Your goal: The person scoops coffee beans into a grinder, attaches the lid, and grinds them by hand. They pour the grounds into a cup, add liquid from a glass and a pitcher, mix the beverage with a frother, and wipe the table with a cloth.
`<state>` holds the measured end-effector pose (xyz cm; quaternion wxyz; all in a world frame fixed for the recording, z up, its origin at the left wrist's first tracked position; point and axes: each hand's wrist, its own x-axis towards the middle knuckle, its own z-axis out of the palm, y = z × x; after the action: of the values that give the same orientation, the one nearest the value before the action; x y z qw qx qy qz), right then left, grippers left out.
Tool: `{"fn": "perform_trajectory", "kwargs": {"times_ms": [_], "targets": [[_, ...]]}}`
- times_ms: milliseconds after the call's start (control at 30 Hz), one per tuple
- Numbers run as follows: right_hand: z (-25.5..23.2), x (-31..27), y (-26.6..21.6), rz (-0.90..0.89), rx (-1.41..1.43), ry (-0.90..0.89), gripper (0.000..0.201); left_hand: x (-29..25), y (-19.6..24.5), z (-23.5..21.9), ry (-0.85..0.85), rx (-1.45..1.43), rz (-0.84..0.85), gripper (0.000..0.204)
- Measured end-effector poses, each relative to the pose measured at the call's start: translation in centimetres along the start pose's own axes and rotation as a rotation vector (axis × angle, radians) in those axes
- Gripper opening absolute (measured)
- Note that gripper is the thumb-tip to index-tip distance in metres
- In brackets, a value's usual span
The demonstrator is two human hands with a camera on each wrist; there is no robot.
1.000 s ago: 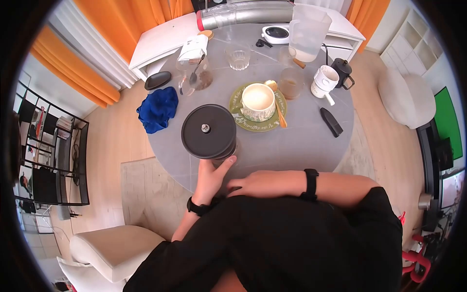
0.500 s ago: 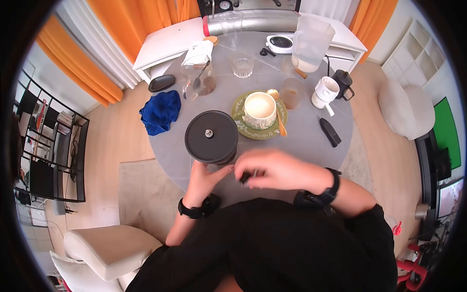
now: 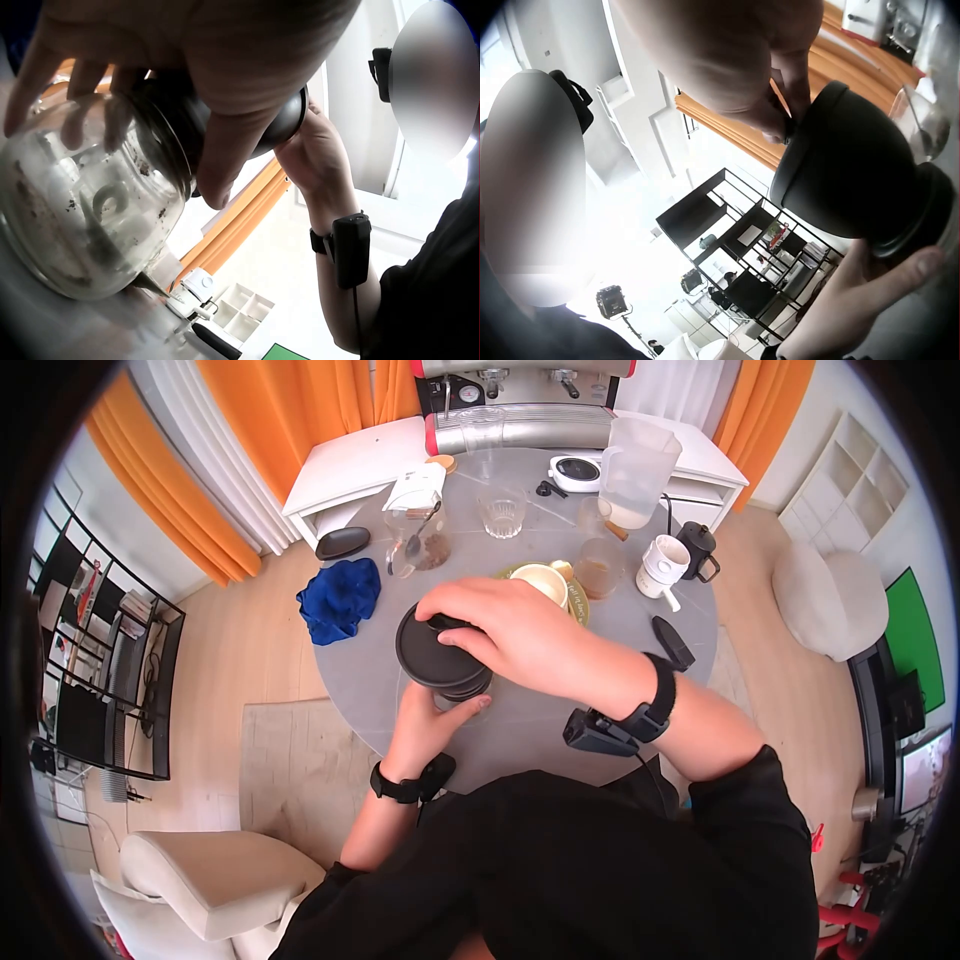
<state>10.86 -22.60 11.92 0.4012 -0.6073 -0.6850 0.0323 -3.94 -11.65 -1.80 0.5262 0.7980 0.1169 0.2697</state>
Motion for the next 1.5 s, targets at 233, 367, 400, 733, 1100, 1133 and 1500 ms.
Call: {"fn": "perform_trajectory", "kwargs": {"times_ms": [233,367,400,733,1100,1133,1500], "targets": [[-2.7,3.3,-2.0,-0.071,-0.214,-0.392,0.019,-0.1,0.0,-0.1,-0.015,0.044,0.011,0.070],[-3.4,5.1,-2.3,-0.098,-0.336,-0.558,0.016,-0.2,0.2,-0.1,-0.017,0.032,-0.022,0.069],[-3.4,5.4,-1.6,-0.143,-0.241,-0.538,0.016,-0.2,0.0,-0.1,-0.021,0.031,-0.032,0.069],[-3.6,5.6,-0.7,-0.186,-0.173,-0.594,0.015,-0.1,0.0,-0.3,-0.039,0.036,-0.044,0.071],[-3.1,2.2,1.1,-0.162,-0.132,-0.470,0.066,-0.1,-2.3,-0.5,-0.111,-0.141,-0.107,0.076],[-3.2,0.9,1.9,-0.053,0.029,-0.340,0.086,-0.2,-2.5,-0.5,-0.123,-0.199,-0.153,0.079],[7.3,-6.4,7.4,0.465,0.736,-0.142,0.081,-0.3,-1.4,-0.1,-0.170,0.011,-0.206,0.084]]}}
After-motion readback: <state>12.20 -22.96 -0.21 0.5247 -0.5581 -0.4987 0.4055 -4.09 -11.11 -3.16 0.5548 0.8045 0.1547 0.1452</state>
